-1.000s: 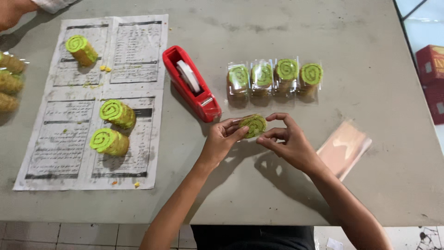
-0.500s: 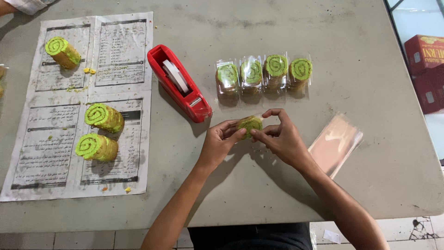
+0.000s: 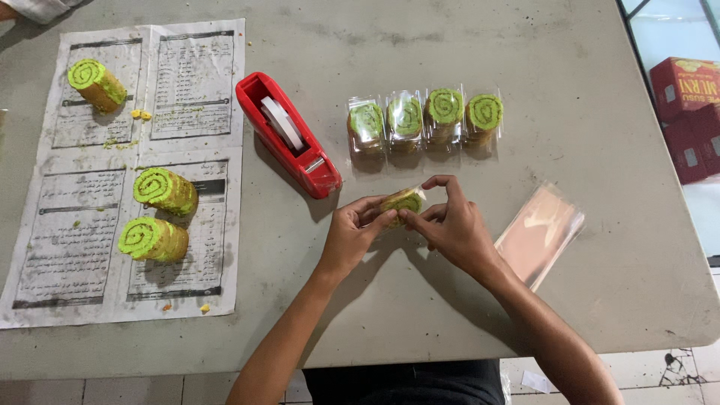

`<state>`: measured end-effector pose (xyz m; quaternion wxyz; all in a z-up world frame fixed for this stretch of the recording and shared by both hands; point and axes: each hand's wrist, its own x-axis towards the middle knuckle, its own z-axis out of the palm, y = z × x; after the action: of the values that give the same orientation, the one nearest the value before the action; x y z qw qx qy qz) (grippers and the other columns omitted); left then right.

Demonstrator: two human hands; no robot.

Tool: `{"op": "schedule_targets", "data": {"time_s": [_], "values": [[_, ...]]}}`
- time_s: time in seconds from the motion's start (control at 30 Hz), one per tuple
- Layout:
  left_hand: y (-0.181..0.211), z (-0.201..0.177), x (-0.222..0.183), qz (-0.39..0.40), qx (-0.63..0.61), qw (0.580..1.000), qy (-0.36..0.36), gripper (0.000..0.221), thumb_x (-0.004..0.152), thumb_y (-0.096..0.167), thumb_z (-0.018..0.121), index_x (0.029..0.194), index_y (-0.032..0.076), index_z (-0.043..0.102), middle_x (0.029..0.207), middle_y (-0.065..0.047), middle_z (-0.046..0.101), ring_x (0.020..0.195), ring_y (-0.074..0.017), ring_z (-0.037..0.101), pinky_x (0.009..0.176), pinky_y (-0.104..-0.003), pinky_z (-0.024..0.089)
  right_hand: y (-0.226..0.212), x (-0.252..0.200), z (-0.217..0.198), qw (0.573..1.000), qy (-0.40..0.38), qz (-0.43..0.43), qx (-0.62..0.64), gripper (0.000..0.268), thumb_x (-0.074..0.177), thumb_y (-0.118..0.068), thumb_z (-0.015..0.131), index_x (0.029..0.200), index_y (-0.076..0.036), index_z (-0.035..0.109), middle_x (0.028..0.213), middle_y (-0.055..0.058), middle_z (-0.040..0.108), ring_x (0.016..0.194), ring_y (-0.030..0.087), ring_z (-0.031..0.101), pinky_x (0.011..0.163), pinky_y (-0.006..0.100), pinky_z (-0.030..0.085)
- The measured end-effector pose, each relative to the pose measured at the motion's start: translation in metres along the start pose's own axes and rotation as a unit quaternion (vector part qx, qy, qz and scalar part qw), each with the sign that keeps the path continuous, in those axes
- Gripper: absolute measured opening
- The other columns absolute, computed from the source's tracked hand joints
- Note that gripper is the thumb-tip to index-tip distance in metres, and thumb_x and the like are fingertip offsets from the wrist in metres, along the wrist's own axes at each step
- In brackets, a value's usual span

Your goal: The person wraps individual green cake rolls in clear plastic film and secures the packaging using tape from a red dispenser.

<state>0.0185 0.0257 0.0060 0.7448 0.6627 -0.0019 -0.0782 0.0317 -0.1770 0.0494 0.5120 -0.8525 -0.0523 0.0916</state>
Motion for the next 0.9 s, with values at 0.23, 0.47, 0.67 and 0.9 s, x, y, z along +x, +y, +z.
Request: {"op": "schedule_targets", "data": {"time_s": [0.23, 0.47, 0.67, 0.9], "values": [[0.003, 0.0, -0.001, -0.025, -0.052, 0.998, 0.019, 0.041, 0.099, 0.022, 0.085, 0.134, 0.002, 0.076, 0.118, -0.018, 0.084, 0.112, -0.0176, 0.075, 0.098, -0.043, 0.067, 0.014, 0.004, 0.0, 0.997, -0.003, -0.022, -0.068, 0.058, 0.103, -0.041, 0.078, 0.14, -0.008, 0.047, 0.074, 0.009, 0.082, 0.043, 0.019, 0.065, 0.048, 0.031, 0.05], [-0.003, -0.008, 0.001, -0.054, -0.115, 0.991, 0.032, 0.046, 0.095, 0.024, 0.088, 0.132, -0.001, 0.075, 0.114, -0.017, 0.083, 0.104, -0.0172, 0.078, 0.091, -0.036, 0.067, 0.006, 0.003, -0.006, 0.996, -0.024, -0.046, -0.071, 0.069, 0.094, -0.032, 0.088, 0.145, -0.008, 0.049, 0.079, 0.008, 0.084, 0.049, 0.02, 0.067, 0.051, 0.03, 0.051], [-0.004, -0.012, 0.002, -0.062, -0.152, 0.986, 0.036, 0.048, 0.097, 0.022, 0.087, 0.134, -0.004, 0.073, 0.115, -0.017, 0.083, 0.102, -0.0155, 0.078, 0.089, -0.032, 0.068, 0.03, 0.015, -0.007, 0.995, 0.002, -0.046, -0.091, 0.062, 0.093, -0.023, 0.084, 0.144, -0.018, 0.051, 0.088, 0.005, 0.085, 0.057, 0.021, 0.071, 0.055, 0.031, 0.055], [-0.016, -0.017, 0.01, -0.058, -0.162, 0.985, 0.023, 0.042, 0.099, 0.017, 0.085, 0.136, -0.001, 0.074, 0.12, -0.017, 0.082, 0.11, -0.0189, 0.075, 0.098, -0.041, 0.064, 0.03, 0.023, -0.015, 0.998, -0.042, -0.049, 0.017, 0.051, 0.094, -0.014, 0.077, 0.14, -0.017, 0.054, 0.104, 0.007, 0.086, 0.07, 0.02, 0.077, 0.056, 0.03, 0.057]]}}
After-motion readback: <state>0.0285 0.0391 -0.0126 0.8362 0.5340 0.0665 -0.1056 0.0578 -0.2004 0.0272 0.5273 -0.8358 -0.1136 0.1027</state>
